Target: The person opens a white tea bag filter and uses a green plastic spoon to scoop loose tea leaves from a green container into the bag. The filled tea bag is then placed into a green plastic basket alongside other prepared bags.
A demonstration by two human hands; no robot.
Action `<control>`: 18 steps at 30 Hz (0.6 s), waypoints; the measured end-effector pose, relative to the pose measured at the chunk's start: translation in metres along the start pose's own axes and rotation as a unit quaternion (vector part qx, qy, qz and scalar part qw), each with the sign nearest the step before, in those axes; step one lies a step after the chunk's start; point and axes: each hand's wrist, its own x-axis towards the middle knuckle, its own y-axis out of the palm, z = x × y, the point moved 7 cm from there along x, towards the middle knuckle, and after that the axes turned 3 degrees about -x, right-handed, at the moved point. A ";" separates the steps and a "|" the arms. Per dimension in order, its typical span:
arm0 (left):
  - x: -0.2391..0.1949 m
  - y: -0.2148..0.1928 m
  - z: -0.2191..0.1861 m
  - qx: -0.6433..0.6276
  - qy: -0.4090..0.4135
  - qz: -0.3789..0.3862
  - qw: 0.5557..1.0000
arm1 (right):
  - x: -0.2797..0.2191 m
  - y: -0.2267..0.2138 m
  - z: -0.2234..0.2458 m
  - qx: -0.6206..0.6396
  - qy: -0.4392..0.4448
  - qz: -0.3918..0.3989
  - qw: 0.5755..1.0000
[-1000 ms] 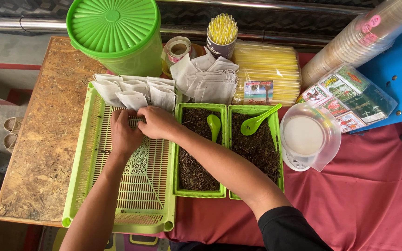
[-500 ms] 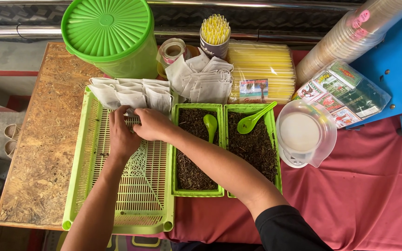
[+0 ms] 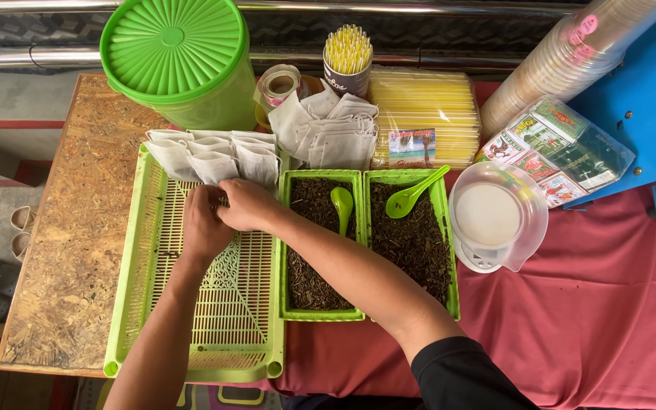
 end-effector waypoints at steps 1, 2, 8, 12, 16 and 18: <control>0.001 -0.002 -0.004 0.000 0.002 0.001 1.000 | -0.003 -0.004 0.003 0.000 0.000 -0.002 1.000; 0.002 -0.004 -0.004 -0.020 -0.019 0.008 1.000 | -0.007 -0.008 0.007 -0.018 -0.003 -0.010 1.000; 0.004 -0.006 0.003 -0.055 -0.085 0.022 0.995 | 0.004 -0.002 -0.005 -0.010 -0.021 -0.054 0.998; 0.009 -0.013 -0.006 -0.093 -0.118 0.023 0.988 | 0.008 0.000 -0.004 0.010 -0.020 -0.048 0.999; 0.007 -0.011 0.001 -0.106 -0.139 0.022 0.984 | 0.003 -0.006 -0.001 0.027 -0.014 -0.049 0.998; 0.004 -0.007 0.013 -0.109 -0.147 0.007 0.983 | 0.002 -0.007 -0.002 0.048 -0.017 -0.040 0.998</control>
